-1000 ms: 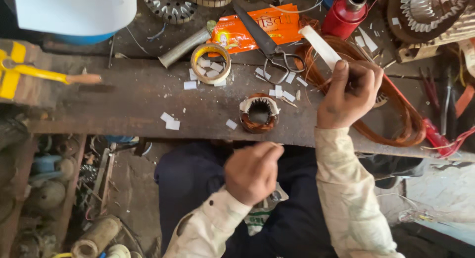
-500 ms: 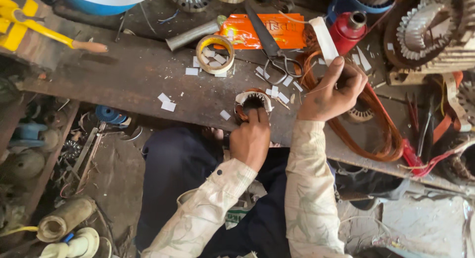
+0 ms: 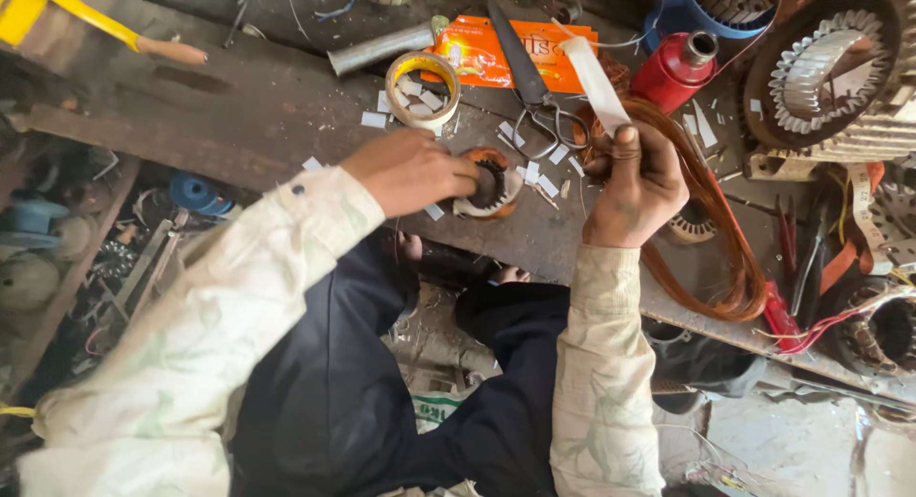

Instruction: The person is winding copper wire around a cylindrical motor stator core. They use their hands to wrap the wire tightly and then use a roll of white tape to secure the windings in place. The person is sitting on the floor in a cluttered workshop environment.

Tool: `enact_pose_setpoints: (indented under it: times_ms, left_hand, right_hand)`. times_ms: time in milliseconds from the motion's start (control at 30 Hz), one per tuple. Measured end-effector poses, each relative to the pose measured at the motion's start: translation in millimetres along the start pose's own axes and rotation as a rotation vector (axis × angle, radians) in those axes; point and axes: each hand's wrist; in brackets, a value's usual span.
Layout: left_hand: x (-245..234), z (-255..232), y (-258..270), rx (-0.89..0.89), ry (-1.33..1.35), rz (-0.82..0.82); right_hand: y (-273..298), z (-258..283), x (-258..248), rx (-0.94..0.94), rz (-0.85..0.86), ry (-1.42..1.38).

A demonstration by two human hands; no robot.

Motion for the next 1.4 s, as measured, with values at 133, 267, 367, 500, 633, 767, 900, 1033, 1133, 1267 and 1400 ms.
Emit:
enact_pose_setpoints:
  times_ms: [133, 267, 367, 500, 633, 767, 900, 1033, 1133, 1267, 1400]
  left_hand:
    - [-0.8, 24.9, 2.1, 0.133, -0.031, -0.084]
    - [-3.3, 26.6, 1.3, 0.123, -0.142, -0.020]
    - [-3.8, 8.1, 5.0, -0.051, -0.101, -0.010]
    - [-2.9, -28.2, 19.0, -0.380, 0.441, -0.082]
    - [16.6, -50.5, 12.5, -0.399, 0.410, -0.468]
    - [37.9, -45.7, 12.4, -0.286, 0.332, -0.523]
    - [45.4, -41.0, 12.9, -0.217, 0.259, -0.558]
    - [53.4, -42.5, 12.3, -0.219, 0.284, -0.596]
    - [49.6, -45.1, 13.9, -0.235, 0.288, -0.629]
    - [41.4, -54.7, 24.0, -0.233, 0.370, -0.785]
    - [45.3, -62.5, 40.7, -0.408, 0.928, -0.851]
  right_hand:
    - [-0.2, -4.4, 0.9, 0.069, 0.003, 0.010]
    - [-0.1, -15.2, -2.4, 0.099, 0.023, -0.065]
    - [-2.9, -20.7, -10.2, 0.121, 0.023, -0.096]
    - [-2.2, -19.4, -20.8, 0.210, -0.024, -0.094]
    - [3.2, -11.8, -14.7, 0.187, 0.037, -0.114]
    - [8.3, -7.2, -15.0, 0.200, 0.073, -0.128]
    - [7.6, -6.9, -13.3, 0.190, 0.087, -0.157]
    - [11.2, -7.3, -19.1, 0.216, 0.099, -0.200]
    - [20.4, -1.7, -27.0, 0.271, 0.087, -0.355]
    - [51.0, 9.0, -46.4, 0.316, 0.175, -0.576]
    - [77.4, 15.8, -51.6, 0.340, 0.283, -0.525]
Point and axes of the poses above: each hand's wrist, its own y-axis away from the middle knuckle, its own x-axis out of the palm, z = x × y, and after that the axes turned 9 degrees about y, right-handed
